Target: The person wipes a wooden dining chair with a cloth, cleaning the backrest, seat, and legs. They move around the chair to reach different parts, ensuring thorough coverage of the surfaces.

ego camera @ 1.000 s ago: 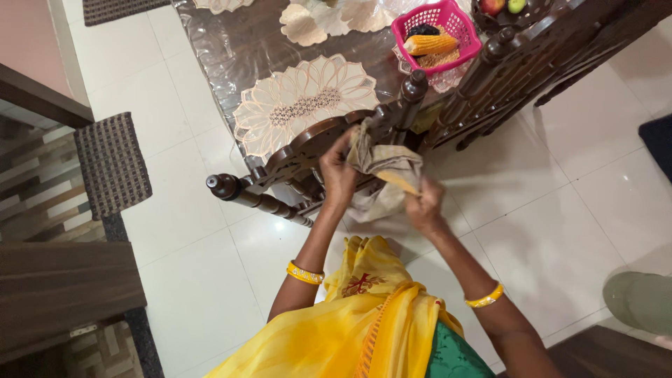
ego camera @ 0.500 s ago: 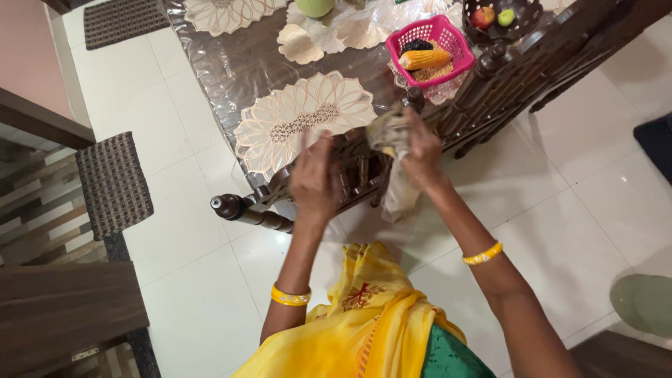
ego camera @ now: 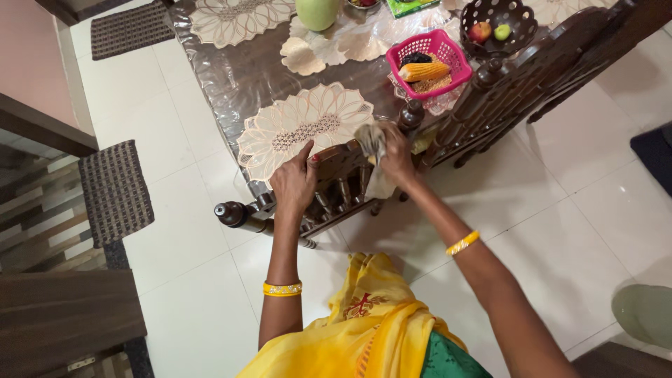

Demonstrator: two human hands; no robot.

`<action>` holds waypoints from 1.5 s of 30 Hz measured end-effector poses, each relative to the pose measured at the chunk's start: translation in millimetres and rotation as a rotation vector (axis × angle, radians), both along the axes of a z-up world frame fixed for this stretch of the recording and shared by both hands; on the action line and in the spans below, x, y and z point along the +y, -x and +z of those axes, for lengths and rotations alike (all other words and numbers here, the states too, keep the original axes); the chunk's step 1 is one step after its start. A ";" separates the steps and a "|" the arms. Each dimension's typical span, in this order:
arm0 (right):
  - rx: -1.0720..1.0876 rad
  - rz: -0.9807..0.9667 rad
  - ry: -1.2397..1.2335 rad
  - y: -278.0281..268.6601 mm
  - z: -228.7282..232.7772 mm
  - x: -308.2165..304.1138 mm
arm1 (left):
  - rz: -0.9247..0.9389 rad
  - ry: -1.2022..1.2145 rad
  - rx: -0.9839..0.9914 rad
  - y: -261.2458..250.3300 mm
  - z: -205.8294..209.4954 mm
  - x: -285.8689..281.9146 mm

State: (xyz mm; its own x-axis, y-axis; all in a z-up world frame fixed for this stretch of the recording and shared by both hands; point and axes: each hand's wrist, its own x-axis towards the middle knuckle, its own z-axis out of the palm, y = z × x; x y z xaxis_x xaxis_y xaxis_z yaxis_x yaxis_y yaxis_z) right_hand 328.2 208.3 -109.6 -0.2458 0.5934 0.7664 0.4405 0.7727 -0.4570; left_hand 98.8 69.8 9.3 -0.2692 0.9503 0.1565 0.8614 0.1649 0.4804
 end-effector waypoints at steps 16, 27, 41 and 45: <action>-0.339 -0.326 -0.325 -42.5 96.7 -2.7 | 0.023 -0.160 0.036 -2.4 -19.8 -1.1; -0.332 -0.180 0.212 -46.7 64.2 52.5 | 0.020 -0.200 0.015 -3.0 -17.6 -3.1; 0.898 -0.056 0.558 -140.1 3.2 -55.2 | 0.034 -0.233 0.033 -3.2 -17.9 -2.1; 1.225 0.000 0.602 -172.8 10.7 -58.3 | 0.020 -0.248 0.025 -5.6 -11.0 -5.4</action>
